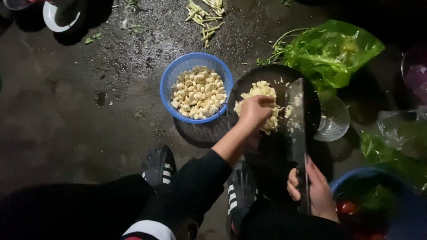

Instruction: The person chops garlic cloves on a wooden cutting board using a large knife. They repeatedly gather the chopped garlic and continue chopping until it is finely minced, then scrape the garlic into a small bowl.

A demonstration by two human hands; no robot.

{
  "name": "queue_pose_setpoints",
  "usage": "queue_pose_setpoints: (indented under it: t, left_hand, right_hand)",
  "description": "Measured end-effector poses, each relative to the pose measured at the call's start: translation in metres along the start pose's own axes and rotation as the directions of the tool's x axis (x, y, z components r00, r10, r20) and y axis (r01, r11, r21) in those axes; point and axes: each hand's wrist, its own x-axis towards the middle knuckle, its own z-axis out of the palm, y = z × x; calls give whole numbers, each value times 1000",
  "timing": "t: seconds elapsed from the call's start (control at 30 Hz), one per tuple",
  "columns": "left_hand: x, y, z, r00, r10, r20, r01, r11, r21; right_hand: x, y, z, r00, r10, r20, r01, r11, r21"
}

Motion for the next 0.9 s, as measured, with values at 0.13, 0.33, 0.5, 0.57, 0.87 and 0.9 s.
queue_pose_setpoints:
  t: [0.13, 0.33, 0.5, 0.57, 0.87, 0.9]
  left_hand:
    - [51, -45, 75, 926, 374, 61, -374, 877, 301]
    - [67, -61, 113, 867, 468, 172, -466, 635, 616]
    - [54, -48, 94, 907, 363, 215, -419, 711, 565]
    - [37, -39, 80, 879, 437, 190, -472, 744, 474]
    - [-38, -30, 28, 630, 751, 200, -681, 410, 606]
    - [-40, -35, 23, 605, 768, 209, -696, 383, 608]
  right_hand:
    - [-7, -4, -18, 998, -61, 30, 60, 997, 45]
    - [-8, 6, -39, 993, -100, 62, 87, 979, 184]
    - [-11, 5, -39, 995, -90, 51, 80, 981, 175]
    - [-11, 1, -40, 994, -86, 66, 77, 988, 131]
    - [-16, -24, 15, 969, -105, 225, 85, 991, 99]
    - [-16, -27, 24, 961, -87, 261, 57, 991, 121]
